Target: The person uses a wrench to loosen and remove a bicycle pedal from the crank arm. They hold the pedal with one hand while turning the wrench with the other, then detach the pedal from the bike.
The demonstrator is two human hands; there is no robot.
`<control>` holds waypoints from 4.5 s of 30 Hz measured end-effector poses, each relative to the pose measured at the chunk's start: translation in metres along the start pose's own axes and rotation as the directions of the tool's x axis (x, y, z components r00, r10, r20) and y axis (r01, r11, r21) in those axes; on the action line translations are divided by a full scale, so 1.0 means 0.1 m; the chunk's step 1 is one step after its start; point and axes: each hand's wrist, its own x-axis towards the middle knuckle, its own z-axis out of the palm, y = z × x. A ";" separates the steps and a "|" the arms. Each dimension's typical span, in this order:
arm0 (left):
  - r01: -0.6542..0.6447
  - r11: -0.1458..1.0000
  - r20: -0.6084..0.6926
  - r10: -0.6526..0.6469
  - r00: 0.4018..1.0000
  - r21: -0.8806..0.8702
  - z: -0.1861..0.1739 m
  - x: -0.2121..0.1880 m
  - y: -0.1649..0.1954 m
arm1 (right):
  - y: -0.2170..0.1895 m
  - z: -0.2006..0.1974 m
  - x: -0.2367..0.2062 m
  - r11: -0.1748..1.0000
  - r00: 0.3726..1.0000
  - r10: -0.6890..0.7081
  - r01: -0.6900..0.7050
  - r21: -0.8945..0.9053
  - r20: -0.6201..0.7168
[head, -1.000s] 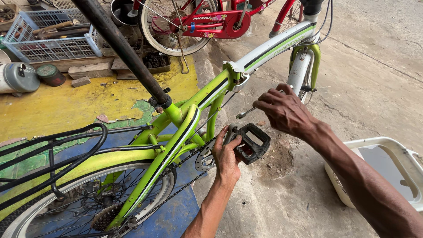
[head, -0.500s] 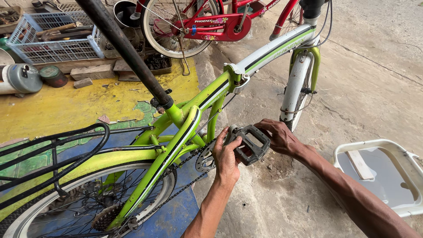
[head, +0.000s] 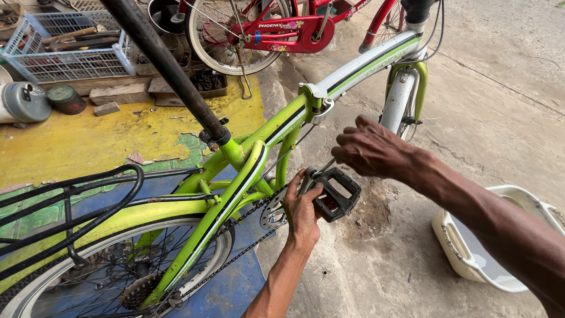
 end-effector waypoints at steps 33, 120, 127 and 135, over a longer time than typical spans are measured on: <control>-0.066 0.947 -0.004 0.071 0.997 0.314 -0.25 -0.28 -0.79 | -1.57 2.37 -0.89 -0.628 0.740 0.532 0.021 0.778 0.410; -0.133 0.941 0.146 0.090 0.985 0.313 -0.32 -0.46 -0.76 | -1.78 2.32 -1.08 -0.740 0.818 0.483 0.190 0.646 0.313; -0.065 0.970 0.174 0.023 0.984 0.235 -0.29 -0.46 -0.73 | -1.79 2.26 -1.11 -0.638 0.760 0.573 0.177 0.749 0.308; -0.026 0.976 0.185 -0.015 0.983 0.216 -0.28 -0.45 -0.69 | -1.77 2.24 -1.10 -0.609 0.758 0.581 0.164 0.776 0.296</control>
